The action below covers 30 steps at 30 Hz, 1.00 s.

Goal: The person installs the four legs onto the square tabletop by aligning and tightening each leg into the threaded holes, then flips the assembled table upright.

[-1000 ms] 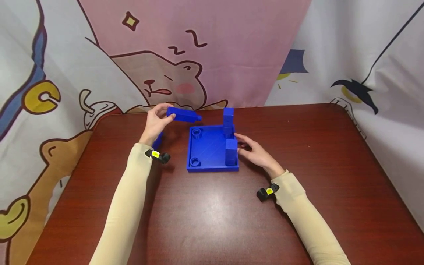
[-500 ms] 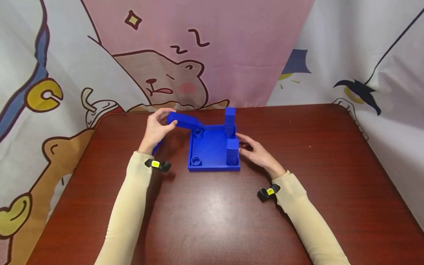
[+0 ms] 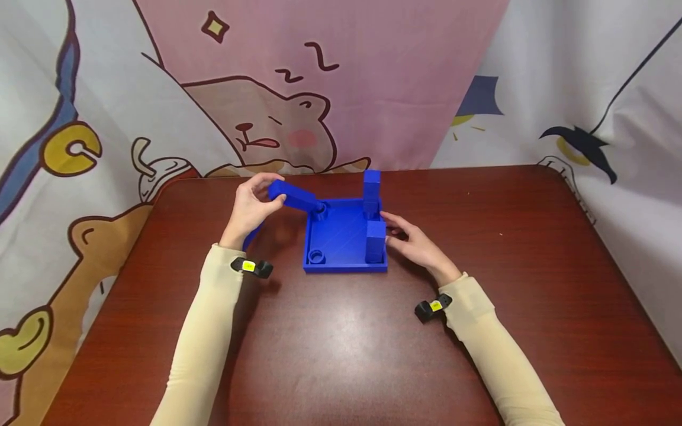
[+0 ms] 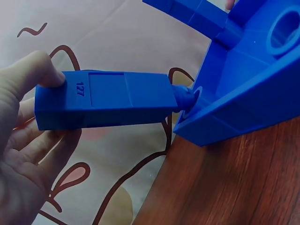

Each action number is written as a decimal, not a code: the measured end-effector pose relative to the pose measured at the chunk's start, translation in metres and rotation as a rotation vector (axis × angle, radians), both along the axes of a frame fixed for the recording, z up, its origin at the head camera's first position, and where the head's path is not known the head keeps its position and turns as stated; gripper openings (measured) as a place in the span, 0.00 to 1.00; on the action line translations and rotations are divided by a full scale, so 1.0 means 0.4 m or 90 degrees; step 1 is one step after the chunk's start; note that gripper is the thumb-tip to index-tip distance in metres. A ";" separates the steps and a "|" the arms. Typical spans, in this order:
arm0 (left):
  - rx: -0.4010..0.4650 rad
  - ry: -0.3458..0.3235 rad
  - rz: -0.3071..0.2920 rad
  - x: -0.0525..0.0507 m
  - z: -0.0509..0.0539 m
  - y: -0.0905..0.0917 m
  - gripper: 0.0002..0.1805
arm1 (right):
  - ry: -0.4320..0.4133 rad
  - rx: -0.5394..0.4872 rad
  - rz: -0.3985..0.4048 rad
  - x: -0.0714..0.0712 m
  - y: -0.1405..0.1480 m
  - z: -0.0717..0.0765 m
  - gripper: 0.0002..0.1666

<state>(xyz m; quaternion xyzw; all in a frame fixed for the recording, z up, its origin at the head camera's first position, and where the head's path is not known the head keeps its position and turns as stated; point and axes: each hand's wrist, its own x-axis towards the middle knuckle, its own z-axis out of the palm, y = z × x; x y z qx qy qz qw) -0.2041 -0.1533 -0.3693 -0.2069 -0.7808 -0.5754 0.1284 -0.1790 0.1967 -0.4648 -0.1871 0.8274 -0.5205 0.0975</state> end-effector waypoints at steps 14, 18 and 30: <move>0.044 0.017 -0.024 -0.024 -0.012 0.057 0.17 | -0.015 -0.015 -0.002 0.004 0.001 0.004 0.34; 0.034 0.009 -0.021 -0.030 -0.011 0.077 0.18 | -0.014 -0.018 -0.002 0.007 0.001 0.008 0.34; -0.003 -0.012 -0.013 -0.043 -0.001 0.095 0.17 | -0.014 -0.006 0.000 0.005 0.000 0.003 0.35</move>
